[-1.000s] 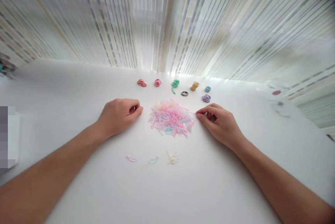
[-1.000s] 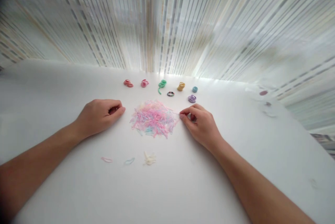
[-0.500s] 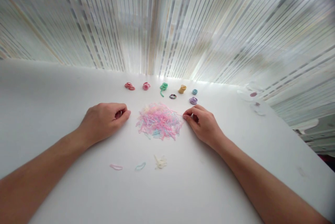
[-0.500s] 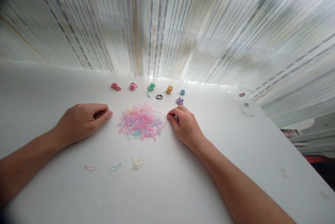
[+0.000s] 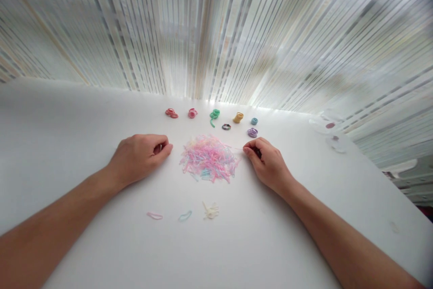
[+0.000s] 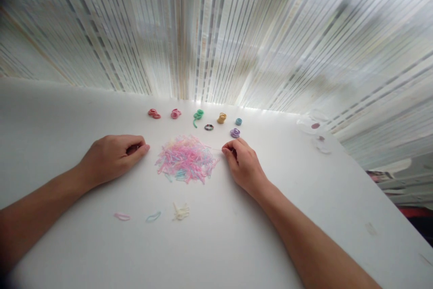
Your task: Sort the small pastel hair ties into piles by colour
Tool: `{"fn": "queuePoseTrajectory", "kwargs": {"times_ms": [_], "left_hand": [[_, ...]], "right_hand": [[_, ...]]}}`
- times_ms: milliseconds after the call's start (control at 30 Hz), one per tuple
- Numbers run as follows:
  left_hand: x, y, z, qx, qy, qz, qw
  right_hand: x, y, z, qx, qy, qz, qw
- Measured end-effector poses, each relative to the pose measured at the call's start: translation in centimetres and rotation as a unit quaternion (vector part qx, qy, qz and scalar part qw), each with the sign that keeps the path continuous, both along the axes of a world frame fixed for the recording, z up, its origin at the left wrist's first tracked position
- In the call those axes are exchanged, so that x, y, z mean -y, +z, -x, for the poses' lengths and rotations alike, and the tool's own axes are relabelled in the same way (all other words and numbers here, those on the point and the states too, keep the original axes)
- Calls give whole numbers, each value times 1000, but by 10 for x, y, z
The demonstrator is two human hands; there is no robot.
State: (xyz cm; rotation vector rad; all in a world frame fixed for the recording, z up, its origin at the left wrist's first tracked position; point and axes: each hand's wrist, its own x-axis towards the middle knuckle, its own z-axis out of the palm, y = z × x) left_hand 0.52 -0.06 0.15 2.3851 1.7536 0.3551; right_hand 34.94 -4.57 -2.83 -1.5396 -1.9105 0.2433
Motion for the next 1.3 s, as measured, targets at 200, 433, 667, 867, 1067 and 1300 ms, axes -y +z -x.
{"fn": "queuePoseTrajectory", "kwargs": {"times_ms": [200,433,667,867,1067,1300], "left_hand": [[-2,-1,1,7,-7,0,1000],[0,-3,0,27,-14,-1,1000],[1,-6,-1,42,-30,-13,999],[2,-8,-2,52,-32,-13,998],[2,-7,-3,44,-33,-21,998],[4,-7,-4,44,-31,-25,998]], "right_hand": [[1,-1,-1,-20,-18,-21,999],[13,13,14,-18,-5,-35,999],[40,38,51,-6,76,-31,997],[56,61,99,33,188,-7,982],[62,61,146,76,210,87,971],[63,37,154,106,223,74,966]]}}
